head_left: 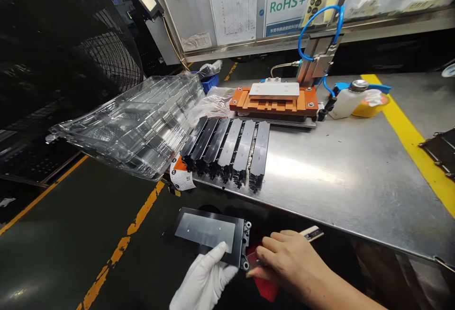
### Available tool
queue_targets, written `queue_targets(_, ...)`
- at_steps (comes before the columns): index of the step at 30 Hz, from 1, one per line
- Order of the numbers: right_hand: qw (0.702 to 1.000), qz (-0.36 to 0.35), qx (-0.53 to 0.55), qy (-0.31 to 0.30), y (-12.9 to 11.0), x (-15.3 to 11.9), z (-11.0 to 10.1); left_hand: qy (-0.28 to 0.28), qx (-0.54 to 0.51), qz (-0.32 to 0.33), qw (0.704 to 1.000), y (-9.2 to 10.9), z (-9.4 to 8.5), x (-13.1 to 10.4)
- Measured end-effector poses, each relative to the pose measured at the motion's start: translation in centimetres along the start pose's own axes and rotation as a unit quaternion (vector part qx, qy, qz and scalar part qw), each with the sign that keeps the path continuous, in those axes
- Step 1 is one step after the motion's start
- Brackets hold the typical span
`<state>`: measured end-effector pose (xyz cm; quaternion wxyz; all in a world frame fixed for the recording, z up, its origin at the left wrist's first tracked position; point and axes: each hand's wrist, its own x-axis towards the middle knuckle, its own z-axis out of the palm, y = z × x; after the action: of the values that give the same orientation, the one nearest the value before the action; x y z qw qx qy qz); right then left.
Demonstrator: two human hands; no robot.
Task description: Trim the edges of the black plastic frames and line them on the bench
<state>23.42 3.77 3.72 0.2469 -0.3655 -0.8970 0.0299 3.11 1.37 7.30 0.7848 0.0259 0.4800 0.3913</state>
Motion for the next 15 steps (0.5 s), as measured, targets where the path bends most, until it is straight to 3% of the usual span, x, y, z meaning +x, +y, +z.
queue_targets(7,0.997,0.066,0.049,-0.015,0.1,-0.2,-0.2,0.033,-0.040,0.034,0.998,-0.9,0.2,-0.4)
queue_targets(15,0.996,0.078,-0.002,0.049,-0.1,0.2,-0.4,0.094,-0.066,0.197,0.974,-4.0,-1.8,-0.4)
